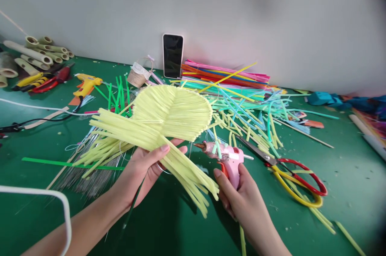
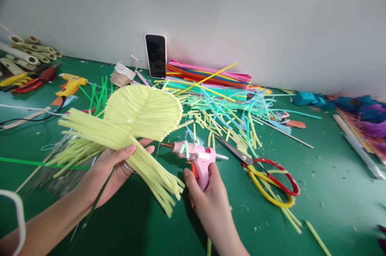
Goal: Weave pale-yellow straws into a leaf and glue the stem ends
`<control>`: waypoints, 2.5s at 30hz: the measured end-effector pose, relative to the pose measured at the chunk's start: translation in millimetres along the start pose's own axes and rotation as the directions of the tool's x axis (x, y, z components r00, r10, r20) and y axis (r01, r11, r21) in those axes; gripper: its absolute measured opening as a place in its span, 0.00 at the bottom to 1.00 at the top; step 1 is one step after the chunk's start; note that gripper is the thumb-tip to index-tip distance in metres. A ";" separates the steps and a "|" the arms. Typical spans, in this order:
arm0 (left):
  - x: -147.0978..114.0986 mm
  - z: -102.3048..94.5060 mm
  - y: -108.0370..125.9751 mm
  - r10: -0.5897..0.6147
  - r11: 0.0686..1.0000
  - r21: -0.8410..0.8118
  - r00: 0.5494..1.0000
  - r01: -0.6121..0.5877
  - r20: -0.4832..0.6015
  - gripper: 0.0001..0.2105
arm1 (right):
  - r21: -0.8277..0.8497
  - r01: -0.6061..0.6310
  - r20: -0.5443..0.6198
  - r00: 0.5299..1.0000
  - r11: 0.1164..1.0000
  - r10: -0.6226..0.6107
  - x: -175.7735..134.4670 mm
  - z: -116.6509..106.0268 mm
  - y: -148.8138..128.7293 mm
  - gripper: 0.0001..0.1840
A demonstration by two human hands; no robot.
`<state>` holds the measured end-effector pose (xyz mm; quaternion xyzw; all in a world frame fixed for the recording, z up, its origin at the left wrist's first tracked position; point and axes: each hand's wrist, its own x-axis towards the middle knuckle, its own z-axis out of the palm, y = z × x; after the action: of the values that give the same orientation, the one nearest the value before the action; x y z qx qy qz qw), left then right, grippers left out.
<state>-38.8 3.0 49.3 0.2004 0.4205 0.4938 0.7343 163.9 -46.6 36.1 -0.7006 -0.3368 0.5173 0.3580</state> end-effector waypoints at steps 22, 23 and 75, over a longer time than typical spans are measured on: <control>-1.5 1.5 0.1 -0.010 1.000 0.027 1.000 0.010 0.028 0.12 | -0.020 0.015 -0.036 0.999 1.000 -0.016 0.7 0.7 3.6 0.27; -1.6 1.7 0.2 -0.011 0.999 0.030 1.000 0.010 0.025 0.13 | -0.019 0.015 -0.034 0.999 1.000 -0.016 0.8 0.7 3.9 0.27; -9.1 14.1 7.2 -0.025 1.000 -0.005 1.000 0.025 -0.012 0.12 | -0.011 0.014 -0.043 0.999 1.000 -0.015 0.0 2.5 0.2 0.24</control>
<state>-32.8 -0.4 66.2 0.1903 0.4262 0.4868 0.7384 161.6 -46.4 35.3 -0.7111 -0.3369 0.4976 0.3651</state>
